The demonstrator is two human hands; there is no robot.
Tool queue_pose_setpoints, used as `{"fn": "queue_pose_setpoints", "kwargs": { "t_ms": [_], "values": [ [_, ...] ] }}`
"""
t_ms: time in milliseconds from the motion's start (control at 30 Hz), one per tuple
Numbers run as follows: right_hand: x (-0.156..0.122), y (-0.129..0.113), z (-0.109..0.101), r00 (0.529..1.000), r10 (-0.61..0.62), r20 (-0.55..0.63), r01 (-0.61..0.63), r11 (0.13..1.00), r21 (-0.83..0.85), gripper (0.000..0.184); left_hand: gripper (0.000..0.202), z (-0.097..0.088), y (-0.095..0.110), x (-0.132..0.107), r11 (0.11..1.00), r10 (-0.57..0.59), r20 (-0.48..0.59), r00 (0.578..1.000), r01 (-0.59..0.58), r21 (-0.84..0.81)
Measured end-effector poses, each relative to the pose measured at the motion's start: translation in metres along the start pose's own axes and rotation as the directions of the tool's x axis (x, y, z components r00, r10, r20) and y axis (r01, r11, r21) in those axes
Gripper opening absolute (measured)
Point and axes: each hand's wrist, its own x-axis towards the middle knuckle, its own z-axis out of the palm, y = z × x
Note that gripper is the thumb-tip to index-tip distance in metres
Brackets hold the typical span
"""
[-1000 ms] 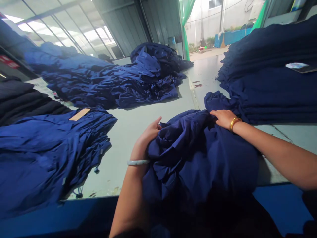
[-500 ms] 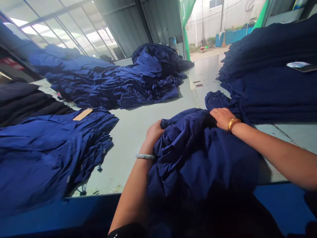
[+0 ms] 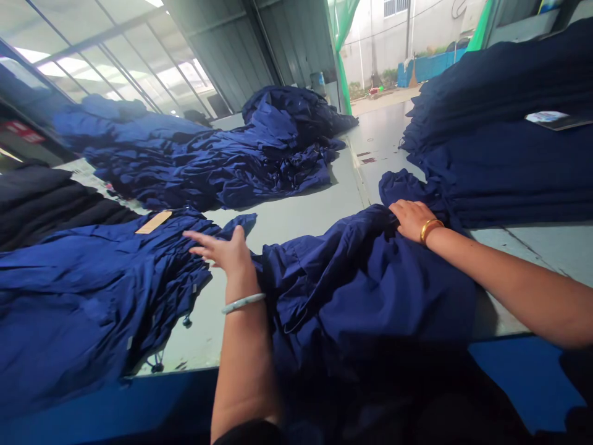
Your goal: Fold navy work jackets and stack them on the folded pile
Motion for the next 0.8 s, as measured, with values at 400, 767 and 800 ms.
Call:
{"fn": "queue_pose_setpoints", "kwargs": {
  "t_ms": [400,767,800],
  "values": [
    [0.004,-0.003,0.003,0.999,-0.001,0.043,-0.003,0.997,0.082,0.049,0.1,0.025,0.112,-0.064,0.86,0.472,0.811,0.344,-0.381,-0.339],
    [0.019,0.048,-0.019,0.996,0.076,0.049,-0.09,0.858,0.505,0.05,0.061,0.006,0.128,-0.051,0.677,0.16,0.8,0.578,-0.654,0.337],
    [0.02,0.049,-0.018,0.992,0.101,0.077,-0.126,0.873,0.471,0.049,0.055,0.004,0.125,-0.034,0.682,0.133,0.764,0.631,-0.618,0.392]
  ]
}}
